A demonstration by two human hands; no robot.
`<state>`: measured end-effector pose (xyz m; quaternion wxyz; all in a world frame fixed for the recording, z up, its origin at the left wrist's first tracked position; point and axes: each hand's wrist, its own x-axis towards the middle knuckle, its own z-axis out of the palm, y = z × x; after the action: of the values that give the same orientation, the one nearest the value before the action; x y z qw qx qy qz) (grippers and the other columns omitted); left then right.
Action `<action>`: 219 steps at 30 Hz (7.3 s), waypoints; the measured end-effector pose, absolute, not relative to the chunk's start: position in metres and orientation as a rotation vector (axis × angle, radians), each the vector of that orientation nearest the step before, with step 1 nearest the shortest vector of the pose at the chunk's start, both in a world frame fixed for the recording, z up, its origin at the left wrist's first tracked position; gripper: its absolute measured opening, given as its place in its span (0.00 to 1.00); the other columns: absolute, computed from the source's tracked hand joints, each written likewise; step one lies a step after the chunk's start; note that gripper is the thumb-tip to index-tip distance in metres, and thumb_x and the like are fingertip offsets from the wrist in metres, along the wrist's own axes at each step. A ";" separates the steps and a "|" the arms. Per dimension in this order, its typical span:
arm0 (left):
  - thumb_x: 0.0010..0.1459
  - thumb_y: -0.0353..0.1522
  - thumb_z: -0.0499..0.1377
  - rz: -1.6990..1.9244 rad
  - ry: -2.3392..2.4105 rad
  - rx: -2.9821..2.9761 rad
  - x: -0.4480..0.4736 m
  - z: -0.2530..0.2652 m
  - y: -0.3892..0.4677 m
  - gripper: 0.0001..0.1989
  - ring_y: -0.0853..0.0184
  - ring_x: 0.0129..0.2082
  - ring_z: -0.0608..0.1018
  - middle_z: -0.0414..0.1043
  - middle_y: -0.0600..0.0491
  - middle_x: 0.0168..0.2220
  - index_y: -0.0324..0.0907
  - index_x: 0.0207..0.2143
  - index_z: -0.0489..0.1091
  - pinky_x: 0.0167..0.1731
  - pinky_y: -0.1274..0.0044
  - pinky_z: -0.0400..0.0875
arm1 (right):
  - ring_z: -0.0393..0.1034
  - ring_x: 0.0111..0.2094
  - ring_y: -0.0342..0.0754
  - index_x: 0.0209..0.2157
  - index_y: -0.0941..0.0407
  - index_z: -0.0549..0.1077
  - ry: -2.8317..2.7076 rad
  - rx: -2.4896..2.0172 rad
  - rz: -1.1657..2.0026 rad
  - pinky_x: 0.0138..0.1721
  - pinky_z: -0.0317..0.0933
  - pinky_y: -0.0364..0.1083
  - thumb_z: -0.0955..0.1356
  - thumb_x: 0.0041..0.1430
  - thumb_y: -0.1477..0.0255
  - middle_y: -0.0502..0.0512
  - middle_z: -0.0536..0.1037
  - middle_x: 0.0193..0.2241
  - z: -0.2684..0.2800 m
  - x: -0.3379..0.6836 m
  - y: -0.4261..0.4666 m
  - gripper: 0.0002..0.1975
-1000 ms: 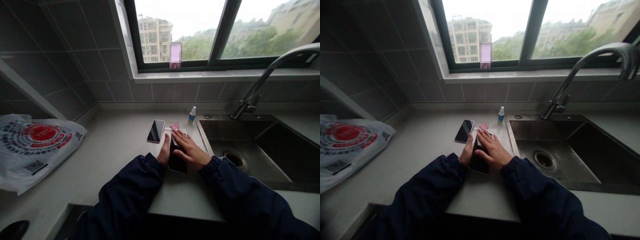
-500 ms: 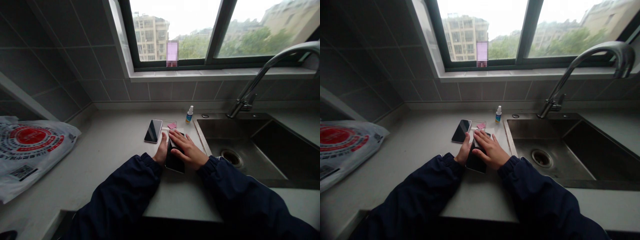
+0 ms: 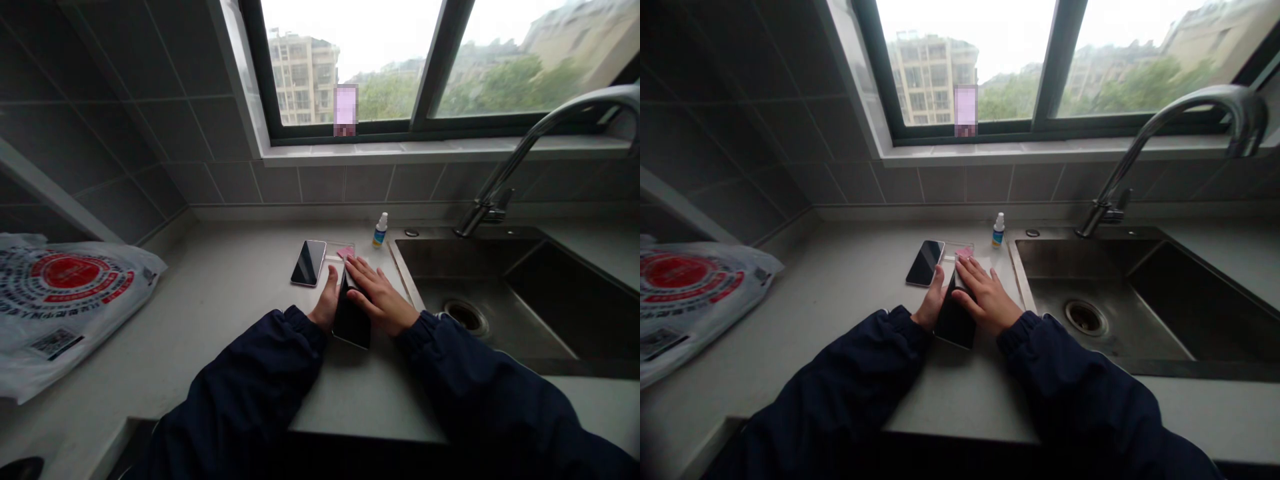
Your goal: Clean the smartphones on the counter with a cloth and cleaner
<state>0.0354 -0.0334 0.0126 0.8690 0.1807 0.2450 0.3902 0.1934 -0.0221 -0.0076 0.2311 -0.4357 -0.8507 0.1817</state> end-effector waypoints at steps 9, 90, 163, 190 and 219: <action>0.69 0.52 0.31 0.808 0.539 0.406 0.035 0.010 -0.032 0.41 0.51 0.51 0.81 0.81 0.41 0.45 0.38 0.64 0.67 0.55 0.65 0.71 | 0.37 0.74 0.61 0.73 0.47 0.45 -2.286 -1.216 0.536 0.67 0.41 0.74 0.58 0.71 0.53 0.57 0.45 0.74 -0.009 0.194 -0.020 0.35; 0.65 0.59 0.35 1.013 0.517 0.283 0.028 0.001 -0.022 0.46 0.51 0.50 0.81 0.80 0.35 0.42 0.29 0.55 0.71 0.57 0.62 0.71 | 0.48 0.72 0.63 0.70 0.46 0.56 -2.458 -0.815 0.610 0.67 0.29 0.77 0.66 0.67 0.54 0.58 0.60 0.69 0.009 0.184 -0.043 0.33; 0.69 0.54 0.37 0.836 0.391 0.244 0.025 0.010 -0.030 0.39 0.52 0.57 0.77 0.76 0.39 0.54 0.36 0.68 0.60 0.61 0.63 0.65 | 0.41 0.73 0.62 0.72 0.46 0.52 -2.212 -1.222 0.477 0.65 0.38 0.77 0.57 0.72 0.54 0.59 0.52 0.72 -0.006 0.189 -0.026 0.31; 0.66 0.54 0.49 0.577 0.647 0.666 0.013 0.002 -0.030 0.34 0.56 0.26 0.82 0.79 0.43 0.28 0.34 0.51 0.76 0.41 0.58 0.79 | 0.62 0.66 0.57 0.63 0.55 0.70 -1.907 -1.023 0.545 0.69 0.55 0.59 0.60 0.71 0.54 0.60 0.70 0.64 -0.002 0.194 -0.024 0.28; 0.69 0.52 0.36 0.610 0.309 0.681 0.002 0.011 -0.020 0.39 0.52 0.30 0.84 0.77 0.31 0.51 0.33 0.67 0.58 0.29 0.64 0.78 | 0.76 0.53 0.60 0.50 0.55 0.81 -1.360 -1.034 0.996 0.45 0.75 0.53 0.67 0.63 0.51 0.58 0.82 0.50 0.005 0.196 -0.020 0.25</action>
<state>0.0022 -0.0199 0.0112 0.8858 0.3276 0.1485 0.2933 0.1958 -0.0197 0.0051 0.5498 -0.4367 -0.5745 0.4206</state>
